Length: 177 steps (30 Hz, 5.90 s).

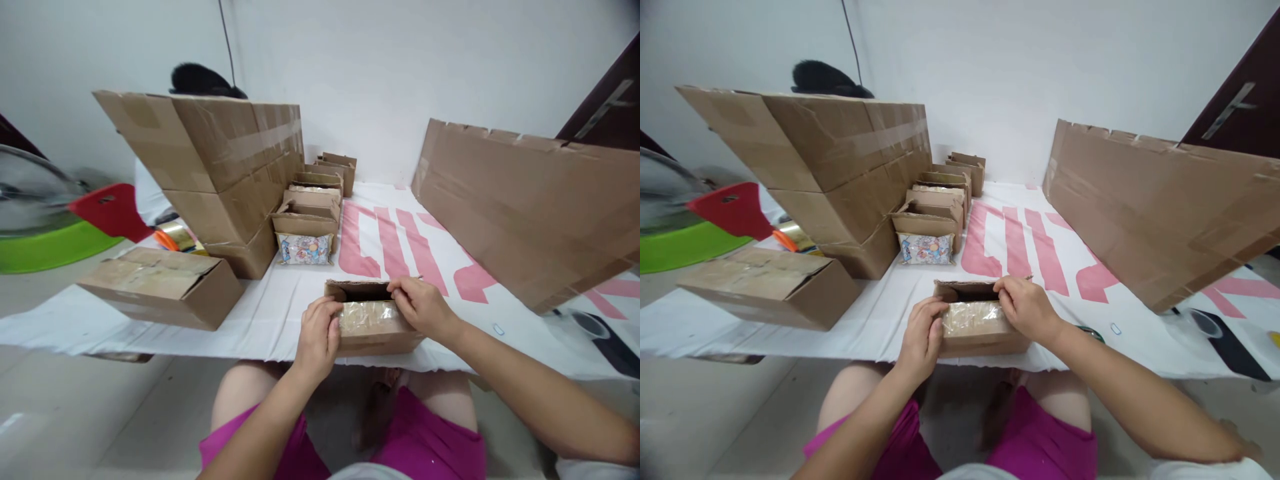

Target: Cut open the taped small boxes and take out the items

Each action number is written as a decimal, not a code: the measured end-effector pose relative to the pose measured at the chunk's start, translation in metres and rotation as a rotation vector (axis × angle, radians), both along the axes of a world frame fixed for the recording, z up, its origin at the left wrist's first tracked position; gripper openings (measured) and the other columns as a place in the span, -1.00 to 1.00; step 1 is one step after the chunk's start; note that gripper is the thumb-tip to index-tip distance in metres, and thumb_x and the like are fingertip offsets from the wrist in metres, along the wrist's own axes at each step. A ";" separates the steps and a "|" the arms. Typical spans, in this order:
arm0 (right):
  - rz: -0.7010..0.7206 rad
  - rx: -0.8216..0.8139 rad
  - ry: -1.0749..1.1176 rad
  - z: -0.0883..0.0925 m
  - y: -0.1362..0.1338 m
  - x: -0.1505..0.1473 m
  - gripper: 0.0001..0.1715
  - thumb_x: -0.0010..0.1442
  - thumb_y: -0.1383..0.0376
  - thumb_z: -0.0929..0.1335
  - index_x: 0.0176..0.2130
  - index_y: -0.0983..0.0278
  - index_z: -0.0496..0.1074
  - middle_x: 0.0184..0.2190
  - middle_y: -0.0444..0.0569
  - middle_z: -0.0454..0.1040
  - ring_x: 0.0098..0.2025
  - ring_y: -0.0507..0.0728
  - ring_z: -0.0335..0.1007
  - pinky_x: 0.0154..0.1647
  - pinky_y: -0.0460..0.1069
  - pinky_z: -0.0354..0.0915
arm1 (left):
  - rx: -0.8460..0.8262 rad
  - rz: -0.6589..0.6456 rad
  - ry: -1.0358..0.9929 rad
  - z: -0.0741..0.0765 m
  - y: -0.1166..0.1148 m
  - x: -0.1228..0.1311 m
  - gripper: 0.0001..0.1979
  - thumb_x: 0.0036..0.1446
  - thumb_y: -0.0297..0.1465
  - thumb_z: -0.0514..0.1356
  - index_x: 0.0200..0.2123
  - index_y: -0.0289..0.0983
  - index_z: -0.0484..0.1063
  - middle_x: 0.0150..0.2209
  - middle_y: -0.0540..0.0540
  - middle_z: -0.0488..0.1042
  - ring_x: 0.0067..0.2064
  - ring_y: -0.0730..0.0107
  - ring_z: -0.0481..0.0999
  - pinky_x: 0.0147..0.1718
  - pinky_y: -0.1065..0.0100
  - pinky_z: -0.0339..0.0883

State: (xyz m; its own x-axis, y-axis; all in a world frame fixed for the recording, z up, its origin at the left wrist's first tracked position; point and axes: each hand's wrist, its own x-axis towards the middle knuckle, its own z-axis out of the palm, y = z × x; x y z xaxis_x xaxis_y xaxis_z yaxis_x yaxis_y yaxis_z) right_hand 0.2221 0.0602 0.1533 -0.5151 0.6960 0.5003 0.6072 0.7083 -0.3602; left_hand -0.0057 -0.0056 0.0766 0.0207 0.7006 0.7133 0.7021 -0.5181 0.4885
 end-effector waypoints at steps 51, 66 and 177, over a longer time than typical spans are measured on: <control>-0.294 -0.084 0.310 0.002 0.015 0.023 -0.83 0.28 0.25 0.19 -0.15 0.21 0.29 -0.26 0.01 0.50 -0.30 0.14 0.47 -0.32 0.03 0.35 | -0.014 -0.019 -0.004 -0.001 -0.003 -0.005 -0.76 0.30 -0.44 -0.06 -0.05 -0.24 0.32 -0.07 -0.18 0.44 0.07 0.20 0.36 0.03 0.14 0.26; 0.147 -0.547 0.260 0.001 -0.009 0.032 -0.53 0.38 0.05 0.12 -0.16 0.25 0.45 -0.23 -0.01 0.54 -0.19 0.14 0.45 -0.13 0.04 0.34 | -0.078 -0.487 -0.310 0.023 -0.011 -0.017 -0.64 0.34 -0.15 -0.10 -0.20 -0.22 0.38 -0.26 -0.13 0.57 -0.20 0.27 0.55 0.11 0.03 0.21; 0.358 0.278 -0.449 0.001 0.036 -0.039 -0.76 0.28 0.35 0.31 -0.05 0.24 0.47 -0.25 0.02 0.49 -0.23 0.11 0.35 -0.28 -0.04 0.28 | -0.091 -0.146 0.337 0.029 -0.029 0.002 -0.81 0.20 -0.37 0.14 -0.11 -0.22 0.42 0.02 -0.15 0.47 0.15 0.14 0.37 0.13 0.08 0.08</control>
State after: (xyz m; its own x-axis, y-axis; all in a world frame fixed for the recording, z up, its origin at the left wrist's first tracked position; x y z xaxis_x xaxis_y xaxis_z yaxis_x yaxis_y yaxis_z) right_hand 0.1830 0.0960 0.1542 -0.8930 0.3171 0.3194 0.3648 0.9256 0.1010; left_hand -0.0040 -0.0343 0.1052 0.3473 0.7333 0.5845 0.7534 -0.5893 0.2916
